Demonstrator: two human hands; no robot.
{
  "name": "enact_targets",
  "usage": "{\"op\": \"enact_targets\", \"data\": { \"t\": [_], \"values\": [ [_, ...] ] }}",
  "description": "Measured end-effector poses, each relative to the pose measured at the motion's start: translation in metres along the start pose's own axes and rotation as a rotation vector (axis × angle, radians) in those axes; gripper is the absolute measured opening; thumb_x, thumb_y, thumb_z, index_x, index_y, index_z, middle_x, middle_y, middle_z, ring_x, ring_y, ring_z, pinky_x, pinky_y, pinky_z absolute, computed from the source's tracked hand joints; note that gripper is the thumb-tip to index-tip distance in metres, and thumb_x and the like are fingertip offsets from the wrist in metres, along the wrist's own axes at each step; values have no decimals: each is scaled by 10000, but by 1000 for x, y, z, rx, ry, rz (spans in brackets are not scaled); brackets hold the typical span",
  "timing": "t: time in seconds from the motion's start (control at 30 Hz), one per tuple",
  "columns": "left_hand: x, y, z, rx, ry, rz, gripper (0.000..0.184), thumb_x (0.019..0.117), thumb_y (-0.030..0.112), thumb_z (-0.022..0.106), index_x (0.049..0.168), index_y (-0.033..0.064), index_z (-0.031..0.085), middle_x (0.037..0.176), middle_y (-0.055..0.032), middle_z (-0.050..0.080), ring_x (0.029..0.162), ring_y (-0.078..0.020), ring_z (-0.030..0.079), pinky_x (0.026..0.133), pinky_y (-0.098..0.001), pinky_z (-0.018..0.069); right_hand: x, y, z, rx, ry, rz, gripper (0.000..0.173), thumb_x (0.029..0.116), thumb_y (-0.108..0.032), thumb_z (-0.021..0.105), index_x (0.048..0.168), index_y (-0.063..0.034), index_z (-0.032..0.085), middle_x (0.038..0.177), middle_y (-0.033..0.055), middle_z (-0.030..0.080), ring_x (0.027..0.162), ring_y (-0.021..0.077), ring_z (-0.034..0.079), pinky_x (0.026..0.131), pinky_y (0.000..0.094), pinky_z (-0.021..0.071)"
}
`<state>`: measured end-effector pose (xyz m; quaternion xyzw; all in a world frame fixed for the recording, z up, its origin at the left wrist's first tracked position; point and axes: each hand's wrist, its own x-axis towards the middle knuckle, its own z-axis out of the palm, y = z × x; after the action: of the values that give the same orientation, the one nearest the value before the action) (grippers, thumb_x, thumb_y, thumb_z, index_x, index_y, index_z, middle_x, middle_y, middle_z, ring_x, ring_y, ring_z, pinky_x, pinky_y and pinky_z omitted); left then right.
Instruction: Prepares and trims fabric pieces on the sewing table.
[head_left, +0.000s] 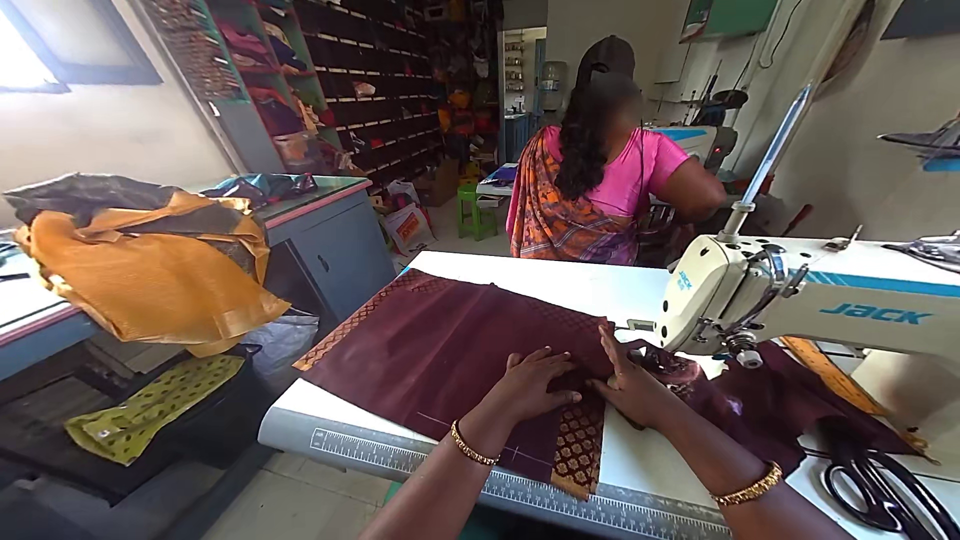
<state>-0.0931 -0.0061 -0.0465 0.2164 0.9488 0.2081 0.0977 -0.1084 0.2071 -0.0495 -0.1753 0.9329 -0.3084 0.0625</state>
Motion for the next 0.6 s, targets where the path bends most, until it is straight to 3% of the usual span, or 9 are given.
{"op": "enact_targets", "data": {
  "t": [0.07,0.2,0.33,0.47,0.6],
  "values": [
    [0,-1,1,8,14,14,464,1105,397,425,1528,229,511,1649,71,379,1569,-194,227,1207,-594,171,-1,2,-1,36,24,11,915,995,-201,689,1655,-119,62,1643,161,342,1337,347,554,1077,507,463],
    [0,0,-1,9,2,2,442,1132,237,314,1534,243,500,1650,81,376,1571,-190,224,1208,-583,177,0,9,-1,91,43,-14,740,1070,-184,548,1649,-88,96,1636,182,350,1453,325,444,1153,488,393],
    [-1,1,-1,0,29,20,446,1135,303,326,1538,202,488,1648,56,384,1564,-194,244,1204,-589,185,0,9,0,38,34,-35,687,1088,-167,501,1641,-49,111,1618,188,381,1448,315,456,1162,467,385],
    [-2,1,-1,-54,95,55,452,1130,337,361,1560,239,460,1655,54,371,1560,-197,259,1192,-613,203,-2,8,4,-24,57,-76,674,1086,-146,502,1633,-15,131,1603,192,407,1425,323,485,1156,470,392],
    [0,0,0,3,50,53,435,1126,360,370,1522,263,517,1664,52,354,1573,-201,218,1192,-608,191,-2,6,3,-42,40,-65,687,1082,-142,510,1633,-12,121,1601,199,407,1399,335,511,1142,473,409]
  ]
}}
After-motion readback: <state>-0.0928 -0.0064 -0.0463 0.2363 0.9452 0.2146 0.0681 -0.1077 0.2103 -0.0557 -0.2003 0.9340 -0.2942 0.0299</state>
